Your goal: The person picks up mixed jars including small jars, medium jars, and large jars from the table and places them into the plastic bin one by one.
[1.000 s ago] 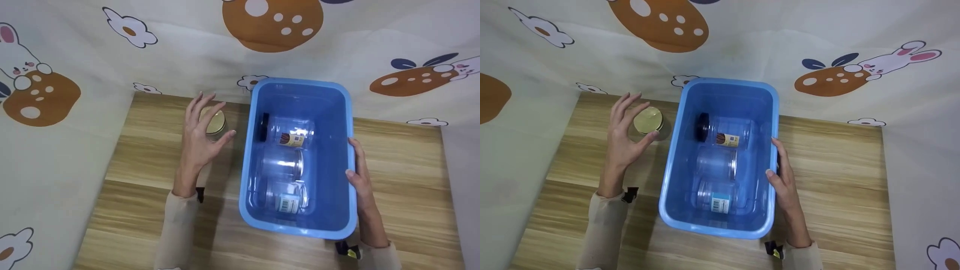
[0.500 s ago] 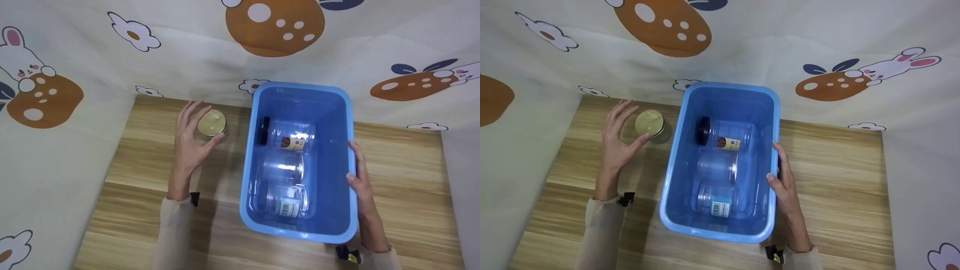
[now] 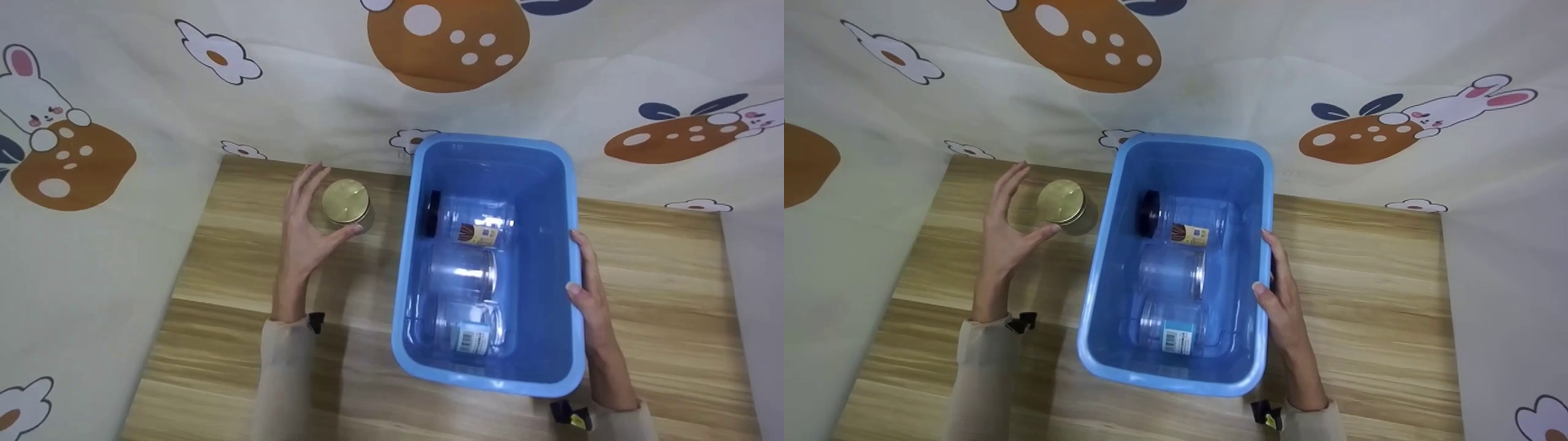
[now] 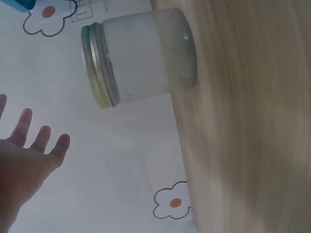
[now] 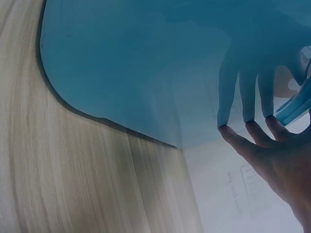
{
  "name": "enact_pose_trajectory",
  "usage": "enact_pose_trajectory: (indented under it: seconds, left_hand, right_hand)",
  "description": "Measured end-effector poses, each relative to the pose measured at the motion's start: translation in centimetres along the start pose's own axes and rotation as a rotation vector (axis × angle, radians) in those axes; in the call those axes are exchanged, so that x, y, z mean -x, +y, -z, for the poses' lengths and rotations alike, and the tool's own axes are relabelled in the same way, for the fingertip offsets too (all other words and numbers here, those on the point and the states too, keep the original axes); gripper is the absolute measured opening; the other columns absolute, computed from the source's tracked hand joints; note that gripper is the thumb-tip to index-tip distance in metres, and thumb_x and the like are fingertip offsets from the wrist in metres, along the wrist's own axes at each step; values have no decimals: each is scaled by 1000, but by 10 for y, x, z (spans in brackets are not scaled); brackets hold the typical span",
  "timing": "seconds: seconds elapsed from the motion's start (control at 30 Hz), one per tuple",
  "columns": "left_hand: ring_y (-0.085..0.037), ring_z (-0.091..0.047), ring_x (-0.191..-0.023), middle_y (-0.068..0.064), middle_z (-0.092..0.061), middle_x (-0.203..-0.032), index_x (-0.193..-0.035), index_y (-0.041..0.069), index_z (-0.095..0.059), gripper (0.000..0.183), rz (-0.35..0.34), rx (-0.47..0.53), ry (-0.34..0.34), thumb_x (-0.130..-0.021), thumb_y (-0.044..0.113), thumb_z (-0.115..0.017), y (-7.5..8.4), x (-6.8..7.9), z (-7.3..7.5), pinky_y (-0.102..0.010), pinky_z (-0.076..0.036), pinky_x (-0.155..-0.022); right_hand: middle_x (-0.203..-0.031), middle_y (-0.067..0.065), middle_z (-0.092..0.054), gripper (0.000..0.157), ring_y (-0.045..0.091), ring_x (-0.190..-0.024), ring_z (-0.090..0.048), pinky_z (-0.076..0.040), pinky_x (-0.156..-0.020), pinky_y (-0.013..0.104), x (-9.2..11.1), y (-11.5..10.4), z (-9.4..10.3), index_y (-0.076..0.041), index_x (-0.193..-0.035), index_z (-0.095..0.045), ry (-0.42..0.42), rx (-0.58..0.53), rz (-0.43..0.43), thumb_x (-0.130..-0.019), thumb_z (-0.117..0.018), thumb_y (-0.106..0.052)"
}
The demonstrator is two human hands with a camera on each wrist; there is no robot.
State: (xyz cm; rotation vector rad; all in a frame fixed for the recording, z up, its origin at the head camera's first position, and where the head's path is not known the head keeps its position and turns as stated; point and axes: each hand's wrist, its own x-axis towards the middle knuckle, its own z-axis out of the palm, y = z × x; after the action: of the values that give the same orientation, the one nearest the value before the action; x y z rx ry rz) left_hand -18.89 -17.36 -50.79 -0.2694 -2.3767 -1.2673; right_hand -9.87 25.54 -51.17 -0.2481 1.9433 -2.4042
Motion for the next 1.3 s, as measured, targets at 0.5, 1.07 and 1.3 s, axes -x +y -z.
enact_pose_trajectory:
  seconds: [0.5, 1.07, 1.3]
  left_hand:
    - [-23, -23, -148, -5, -27, -162, -158, 18, -25, 131, 160, 68, -86, -51, 38, -99, -17, 8, -3, -46, -24, -119]
    - [-35, -23, -147, -21, -27, -158, -153, -1, -26, 117, 243, 237, -113, -61, 11, -96, -3, 8, -6, -48, -19, -120]
    - [-33, -23, -148, -20, -26, -159, -154, -2, -25, 115, 260, 231, -116, -63, 15, -95, -6, 8, -8, -52, -20, -119]
  right_hand:
    - [-163, 8, -9, 66, 31, -140, -19, -29, -103, 42, -1, 0, 0, -22, -157, -23, -16, -24, -7, -94, -42, -16]
    - [-165, 4, -9, 69, 30, -145, -16, -23, -108, 46, 2, -5, -2, -20, -158, -23, 19, 23, -54, -92, -43, -16]
    - [-165, 4, -7, 68, 30, -145, -15, -25, -107, 48, 2, -5, -1, -21, -158, -22, 13, 6, -50, -94, -43, -16]
